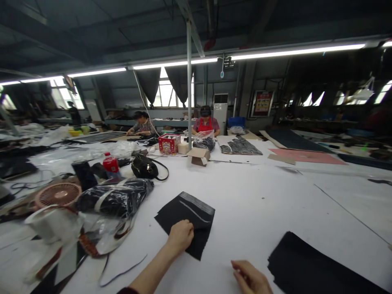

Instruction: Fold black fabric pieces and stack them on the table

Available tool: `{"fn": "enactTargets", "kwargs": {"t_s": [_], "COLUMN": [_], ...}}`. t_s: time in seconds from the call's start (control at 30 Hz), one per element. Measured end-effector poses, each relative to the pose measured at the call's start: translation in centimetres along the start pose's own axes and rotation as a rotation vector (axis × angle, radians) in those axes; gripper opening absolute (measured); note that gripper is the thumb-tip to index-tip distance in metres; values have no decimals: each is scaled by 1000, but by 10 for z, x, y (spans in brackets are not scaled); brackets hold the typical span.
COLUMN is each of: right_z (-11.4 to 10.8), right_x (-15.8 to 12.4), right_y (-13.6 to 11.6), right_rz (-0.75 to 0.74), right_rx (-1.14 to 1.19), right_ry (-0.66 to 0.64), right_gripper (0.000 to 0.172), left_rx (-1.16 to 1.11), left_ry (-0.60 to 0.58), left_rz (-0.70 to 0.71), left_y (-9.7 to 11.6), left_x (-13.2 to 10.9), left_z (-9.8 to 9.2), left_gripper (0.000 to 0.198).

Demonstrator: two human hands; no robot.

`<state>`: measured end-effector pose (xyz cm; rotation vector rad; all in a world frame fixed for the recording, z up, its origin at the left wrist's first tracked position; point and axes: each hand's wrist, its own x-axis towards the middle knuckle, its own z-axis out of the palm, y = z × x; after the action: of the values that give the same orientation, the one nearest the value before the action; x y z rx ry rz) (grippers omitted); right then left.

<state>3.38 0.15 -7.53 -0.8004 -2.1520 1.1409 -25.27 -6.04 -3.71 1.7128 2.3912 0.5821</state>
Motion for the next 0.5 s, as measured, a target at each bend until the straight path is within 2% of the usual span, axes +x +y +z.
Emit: {"fn": "enactTargets", "kwargs": {"t_s": [0.07,0.13,0.2,0.27,0.33,0.4,0.5], "right_z": [26,46,58,62,58,45,16], "right_x": [16,30,39,43,40,30,6], "right_y": [-14,-28,-41,-54,-65,-73,-81], "right_rz": [-75,-89,-15,151,371,543,653], "right_rx": [13,48,126,271,509,791,1040], "right_ry": [-3,19,16,-9,-21,-47,-113], "right_gripper": [34,38,43,49,59,66,66], "left_rx": [-72,-148,-205,-253,-306,-365,-433], "left_ry": [24,45,72,108,134,118,11], "left_rz": [-25,-48,-61,-33,51,166,324], "left_y": [-12,-23,-28,-23,-5,23,66], "left_x": [1,0,-6,-20,-41,-64,-94], "left_z": [-3,-10,-20,-30,-35,-32,-12], "left_gripper": [22,24,27,28,26,24,20]}}
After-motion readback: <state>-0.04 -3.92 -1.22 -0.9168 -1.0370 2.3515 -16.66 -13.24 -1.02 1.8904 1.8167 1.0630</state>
